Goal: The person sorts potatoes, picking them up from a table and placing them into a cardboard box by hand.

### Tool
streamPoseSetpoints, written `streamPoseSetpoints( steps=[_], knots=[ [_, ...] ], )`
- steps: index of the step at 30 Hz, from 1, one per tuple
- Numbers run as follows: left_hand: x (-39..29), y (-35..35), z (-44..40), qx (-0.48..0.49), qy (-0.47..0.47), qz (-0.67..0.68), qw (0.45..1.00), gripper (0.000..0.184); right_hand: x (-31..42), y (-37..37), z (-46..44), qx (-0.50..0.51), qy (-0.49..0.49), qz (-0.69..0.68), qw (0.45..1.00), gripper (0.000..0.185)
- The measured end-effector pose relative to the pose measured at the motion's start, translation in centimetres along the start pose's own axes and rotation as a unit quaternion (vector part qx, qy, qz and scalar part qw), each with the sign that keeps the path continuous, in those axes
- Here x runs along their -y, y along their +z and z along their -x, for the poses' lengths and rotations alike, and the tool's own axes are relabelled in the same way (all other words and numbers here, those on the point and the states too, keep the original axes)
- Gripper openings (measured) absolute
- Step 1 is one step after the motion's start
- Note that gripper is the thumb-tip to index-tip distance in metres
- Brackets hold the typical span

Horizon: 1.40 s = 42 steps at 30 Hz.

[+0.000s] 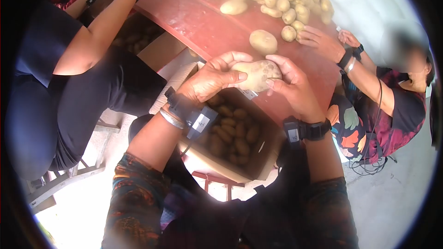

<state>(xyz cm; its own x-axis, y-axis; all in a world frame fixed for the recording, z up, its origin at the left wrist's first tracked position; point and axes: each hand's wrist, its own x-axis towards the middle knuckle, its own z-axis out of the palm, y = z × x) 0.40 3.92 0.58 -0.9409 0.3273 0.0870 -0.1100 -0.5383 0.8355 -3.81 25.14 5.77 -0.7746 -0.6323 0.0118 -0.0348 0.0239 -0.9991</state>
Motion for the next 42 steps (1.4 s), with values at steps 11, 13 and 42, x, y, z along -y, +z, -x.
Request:
streamPoseSetpoints(
  steps=[11,13,42],
  knots=[
    [0.1,-0.4,0.1,0.030,-0.011,-0.022,0.999,0.040,-0.7,-0.2,0.1,0.009,-0.049,0.017,0.999,0.043],
    [0.3,-0.5,0.1,0.030,-0.015,-0.025,0.999,0.041,-0.4,-0.1,0.4,0.027,-0.027,0.047,0.998,0.042],
    [-0.5,-1.5,0.6,-0.046,-0.069,-0.094,0.992,0.032,-2.3,1.6,2.1,0.254,-0.055,0.375,0.890,0.037]
  ],
)
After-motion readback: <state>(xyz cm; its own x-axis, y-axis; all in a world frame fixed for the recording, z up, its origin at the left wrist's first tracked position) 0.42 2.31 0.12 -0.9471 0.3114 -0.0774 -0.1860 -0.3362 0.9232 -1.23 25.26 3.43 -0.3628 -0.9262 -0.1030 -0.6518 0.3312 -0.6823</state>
